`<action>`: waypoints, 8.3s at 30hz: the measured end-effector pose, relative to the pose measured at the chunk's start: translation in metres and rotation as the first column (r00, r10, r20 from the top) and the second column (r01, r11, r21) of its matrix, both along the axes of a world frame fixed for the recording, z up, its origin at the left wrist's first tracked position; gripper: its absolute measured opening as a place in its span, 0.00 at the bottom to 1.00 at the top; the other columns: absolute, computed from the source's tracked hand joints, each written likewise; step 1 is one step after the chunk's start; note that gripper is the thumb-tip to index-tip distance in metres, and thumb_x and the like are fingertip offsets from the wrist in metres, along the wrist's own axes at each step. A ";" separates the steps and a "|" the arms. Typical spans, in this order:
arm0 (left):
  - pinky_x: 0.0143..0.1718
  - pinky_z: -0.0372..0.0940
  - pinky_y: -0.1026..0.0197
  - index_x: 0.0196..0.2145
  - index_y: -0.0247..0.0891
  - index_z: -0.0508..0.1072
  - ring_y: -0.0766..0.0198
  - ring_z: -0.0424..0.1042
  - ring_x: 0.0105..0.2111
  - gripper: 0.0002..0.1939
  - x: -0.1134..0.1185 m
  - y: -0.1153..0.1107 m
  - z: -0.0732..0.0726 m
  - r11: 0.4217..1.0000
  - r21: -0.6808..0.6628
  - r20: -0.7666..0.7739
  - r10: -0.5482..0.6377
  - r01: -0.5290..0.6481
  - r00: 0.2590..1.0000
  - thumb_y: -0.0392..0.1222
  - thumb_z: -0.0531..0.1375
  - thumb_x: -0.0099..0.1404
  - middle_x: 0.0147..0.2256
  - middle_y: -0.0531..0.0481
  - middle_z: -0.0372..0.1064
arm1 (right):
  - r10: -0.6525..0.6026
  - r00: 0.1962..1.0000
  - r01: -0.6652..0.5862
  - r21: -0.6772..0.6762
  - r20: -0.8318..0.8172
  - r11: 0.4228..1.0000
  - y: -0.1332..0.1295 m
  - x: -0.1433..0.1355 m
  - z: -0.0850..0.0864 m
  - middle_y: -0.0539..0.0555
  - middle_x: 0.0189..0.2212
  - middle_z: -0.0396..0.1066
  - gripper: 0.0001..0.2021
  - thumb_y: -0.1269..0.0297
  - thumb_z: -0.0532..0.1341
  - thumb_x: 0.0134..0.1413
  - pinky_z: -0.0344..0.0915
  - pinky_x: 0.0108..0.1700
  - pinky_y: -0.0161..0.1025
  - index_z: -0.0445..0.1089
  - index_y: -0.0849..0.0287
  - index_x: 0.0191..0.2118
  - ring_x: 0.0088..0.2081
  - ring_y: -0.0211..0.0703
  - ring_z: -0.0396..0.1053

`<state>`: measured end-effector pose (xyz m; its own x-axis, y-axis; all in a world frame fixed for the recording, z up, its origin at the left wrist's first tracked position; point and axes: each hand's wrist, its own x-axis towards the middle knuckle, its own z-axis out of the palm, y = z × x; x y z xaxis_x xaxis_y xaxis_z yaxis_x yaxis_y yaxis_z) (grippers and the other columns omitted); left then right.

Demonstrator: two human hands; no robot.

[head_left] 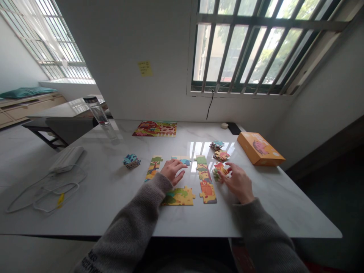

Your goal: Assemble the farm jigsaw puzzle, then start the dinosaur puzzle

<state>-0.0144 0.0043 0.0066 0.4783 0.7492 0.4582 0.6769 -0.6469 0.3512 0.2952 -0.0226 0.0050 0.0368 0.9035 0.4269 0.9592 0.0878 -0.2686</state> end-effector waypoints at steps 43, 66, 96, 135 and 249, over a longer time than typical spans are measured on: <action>0.40 0.69 0.59 0.56 0.36 0.71 0.63 0.73 0.35 0.22 0.003 0.005 -0.005 0.970 -0.180 0.606 -0.023 0.165 0.795 0.41 0.62 0.64 0.39 0.45 0.75 | 0.537 0.377 -0.702 0.146 -0.755 0.697 0.021 -0.101 0.004 0.51 0.34 0.71 0.25 0.65 0.59 0.61 0.69 0.40 0.43 0.57 0.55 0.63 0.35 0.42 0.69; 0.44 0.67 0.54 0.53 0.37 0.68 0.58 0.68 0.39 0.29 0.000 0.004 -0.013 0.962 -0.077 0.274 -0.231 0.261 0.934 0.48 0.69 0.56 0.40 0.46 0.68 | 0.790 0.569 -0.777 0.164 -0.231 0.607 0.008 -0.068 0.007 0.58 0.53 0.65 0.22 0.64 0.66 0.59 0.68 0.56 0.53 0.67 0.47 0.58 0.55 0.52 0.64; 0.53 0.56 0.49 0.45 0.45 0.74 0.51 0.63 0.50 0.20 0.024 -0.050 -0.026 0.959 -0.201 -0.133 -0.228 0.199 0.965 0.52 0.69 0.57 0.50 0.48 0.69 | 0.726 0.661 -0.750 -0.140 -0.188 0.646 -0.048 -0.039 -0.003 0.56 0.54 0.68 0.20 0.66 0.67 0.54 0.60 0.58 0.53 0.70 0.49 0.53 0.57 0.54 0.62; 0.50 0.54 0.50 0.44 0.46 0.74 0.52 0.64 0.48 0.16 0.006 -0.048 -0.022 0.950 -0.218 -0.128 -0.255 0.223 0.959 0.49 0.68 0.58 0.48 0.48 0.69 | 0.746 0.650 -0.760 -0.110 -0.144 0.641 -0.056 -0.037 -0.008 0.54 0.52 0.70 0.10 0.69 0.60 0.64 0.63 0.59 0.51 0.74 0.48 0.47 0.56 0.50 0.63; 0.53 0.59 0.46 0.43 0.42 0.75 0.55 0.70 0.45 0.11 -0.033 -0.073 -0.001 0.982 -0.168 -0.022 0.088 -0.090 0.996 0.44 0.55 0.69 0.42 0.48 0.75 | 0.177 0.489 -0.505 -0.112 -0.854 0.856 0.007 -0.028 0.014 0.46 0.27 0.62 0.21 0.43 0.64 0.51 0.59 0.25 0.35 0.61 0.56 0.33 0.25 0.36 0.59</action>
